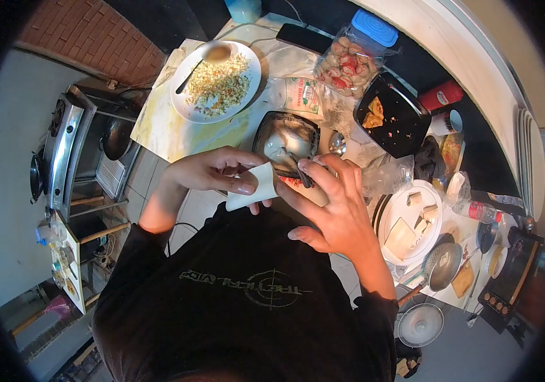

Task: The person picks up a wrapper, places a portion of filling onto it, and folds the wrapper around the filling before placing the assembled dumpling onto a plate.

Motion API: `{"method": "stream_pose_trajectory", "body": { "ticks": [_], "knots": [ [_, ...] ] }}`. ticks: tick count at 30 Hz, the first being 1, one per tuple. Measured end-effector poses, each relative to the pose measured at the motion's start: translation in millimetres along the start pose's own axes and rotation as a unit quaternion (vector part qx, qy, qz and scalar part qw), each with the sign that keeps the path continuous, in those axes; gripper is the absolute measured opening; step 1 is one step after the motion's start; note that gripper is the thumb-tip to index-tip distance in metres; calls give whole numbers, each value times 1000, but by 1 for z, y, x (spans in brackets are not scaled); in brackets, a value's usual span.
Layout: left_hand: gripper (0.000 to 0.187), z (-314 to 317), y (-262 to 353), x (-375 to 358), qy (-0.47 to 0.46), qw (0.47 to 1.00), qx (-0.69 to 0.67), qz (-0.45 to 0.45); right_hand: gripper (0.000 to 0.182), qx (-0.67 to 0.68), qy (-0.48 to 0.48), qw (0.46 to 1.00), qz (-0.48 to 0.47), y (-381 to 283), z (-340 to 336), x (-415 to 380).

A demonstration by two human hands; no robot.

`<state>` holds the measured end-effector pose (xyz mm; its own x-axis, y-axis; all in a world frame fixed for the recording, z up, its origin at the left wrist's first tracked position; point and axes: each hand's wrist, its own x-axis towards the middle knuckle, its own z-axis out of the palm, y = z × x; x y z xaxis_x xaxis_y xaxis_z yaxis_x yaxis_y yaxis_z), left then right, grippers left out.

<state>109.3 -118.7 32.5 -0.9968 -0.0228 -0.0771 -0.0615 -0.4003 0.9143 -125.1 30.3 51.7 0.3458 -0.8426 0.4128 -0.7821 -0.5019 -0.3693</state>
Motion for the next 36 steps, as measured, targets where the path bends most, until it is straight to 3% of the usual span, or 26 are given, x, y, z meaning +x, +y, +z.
{"method": "stream_pose_trajectory", "body": {
  "ticks": [27, 31, 36],
  "knots": [
    [40, 5, -3, 5, 11, 999, 3, -30, 55, 9, -13, 1000, 18, -1, -1, -3],
    [43, 5, -1, 5, 25, 999, 8, -22, 52, 93, -26, 994, 41, 2, -3, -5],
    [41, 4, -12, 5, 54, 996, 63, -17, 62, 230, -30, 966, 117, -4, -4, 0]
  ]
}}
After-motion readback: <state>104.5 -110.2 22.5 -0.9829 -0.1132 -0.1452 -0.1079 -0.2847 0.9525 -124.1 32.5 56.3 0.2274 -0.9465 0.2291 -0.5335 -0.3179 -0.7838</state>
